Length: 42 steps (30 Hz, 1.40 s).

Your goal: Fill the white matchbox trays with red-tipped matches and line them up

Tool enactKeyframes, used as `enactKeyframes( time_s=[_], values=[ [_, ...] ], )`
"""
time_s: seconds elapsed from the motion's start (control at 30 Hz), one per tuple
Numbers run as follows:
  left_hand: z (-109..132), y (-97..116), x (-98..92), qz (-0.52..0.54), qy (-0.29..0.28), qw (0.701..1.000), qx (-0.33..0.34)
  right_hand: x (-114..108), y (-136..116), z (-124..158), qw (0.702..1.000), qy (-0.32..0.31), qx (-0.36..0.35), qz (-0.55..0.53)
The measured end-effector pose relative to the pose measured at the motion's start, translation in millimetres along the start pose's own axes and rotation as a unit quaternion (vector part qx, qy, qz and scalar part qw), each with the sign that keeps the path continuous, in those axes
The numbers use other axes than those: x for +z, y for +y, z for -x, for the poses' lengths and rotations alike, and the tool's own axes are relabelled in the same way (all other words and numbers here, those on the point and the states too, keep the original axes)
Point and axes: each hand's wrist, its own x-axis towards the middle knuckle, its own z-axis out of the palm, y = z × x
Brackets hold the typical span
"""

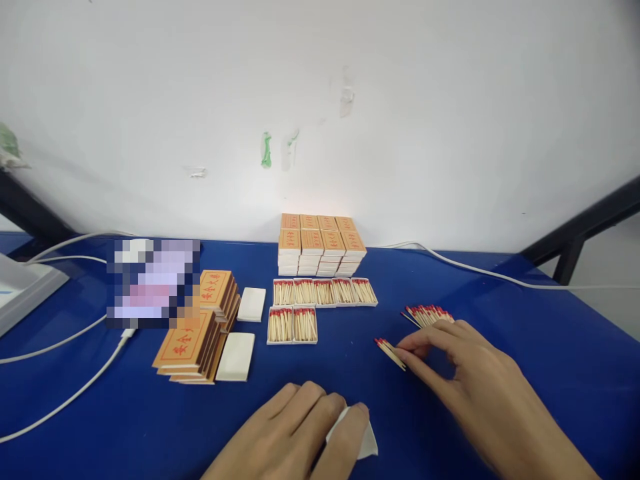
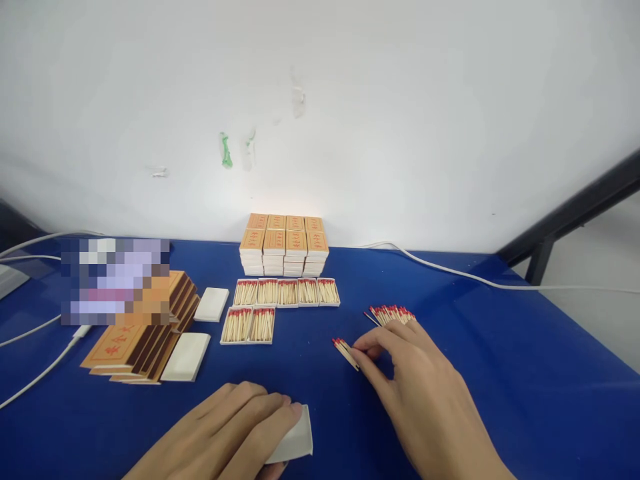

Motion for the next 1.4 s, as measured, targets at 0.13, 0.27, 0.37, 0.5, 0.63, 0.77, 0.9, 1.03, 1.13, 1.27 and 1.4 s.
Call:
enactKeyframes(
  time_s=[0.13, 0.27, 0.37, 0.5, 0.63, 0.77, 0.9, 1.03, 1.13, 1.27, 1.4],
  values=[
    [-3, 0, -0.4, -0.001, 0.009, 1.000, 0.001, -6, 6, -6, 1.000, 0.011, -0.004, 0.008],
    [-4, 0, 0.1, -0.001, 0.011, 1.000, 0.002, -8, 16, -17, 0.998, 0.051, 0.012, 0.037],
    [-3, 1, 0.8, 0.000, 0.007, 1.000, 0.002, -4, 20, -22, 0.997, 0.058, 0.016, 0.044],
    [0, 1, 0.7, 0.004, 0.009, 1.000, 0.006, -1, 23, -23, 0.997, 0.051, 0.020, 0.059],
    [1, 1, 0.8, 0.005, 0.001, 1.000, 0.005, -1, 21, -22, 0.996, 0.049, 0.017, 0.067],
    [-2, 0, 0.9, -0.001, 0.012, 1.000, 0.005, 2, 13, -16, 0.998, 0.024, 0.009, 0.049],
    [-5, 0, -0.7, -0.003, 0.019, 1.000, 0.001, -1, 8, -8, 1.000, -0.008, -0.006, 0.020],
    [-4, 0, -0.9, -0.006, 0.014, 1.000, -0.003, -9, 14, -12, 0.995, 0.067, 0.026, 0.069],
    [-3, -1, -0.4, -0.010, 0.022, 1.000, 0.004, -10, 18, -19, 0.989, 0.080, 0.044, 0.113],
    [-4, 0, -0.6, -0.016, 0.022, 1.000, 0.000, -5, 18, -20, 0.991, 0.063, 0.051, 0.106],
    [-6, 0, 0.0, -0.014, 0.022, 1.000, 0.006, -3, 18, -17, 0.994, 0.045, 0.048, 0.084]
  ],
)
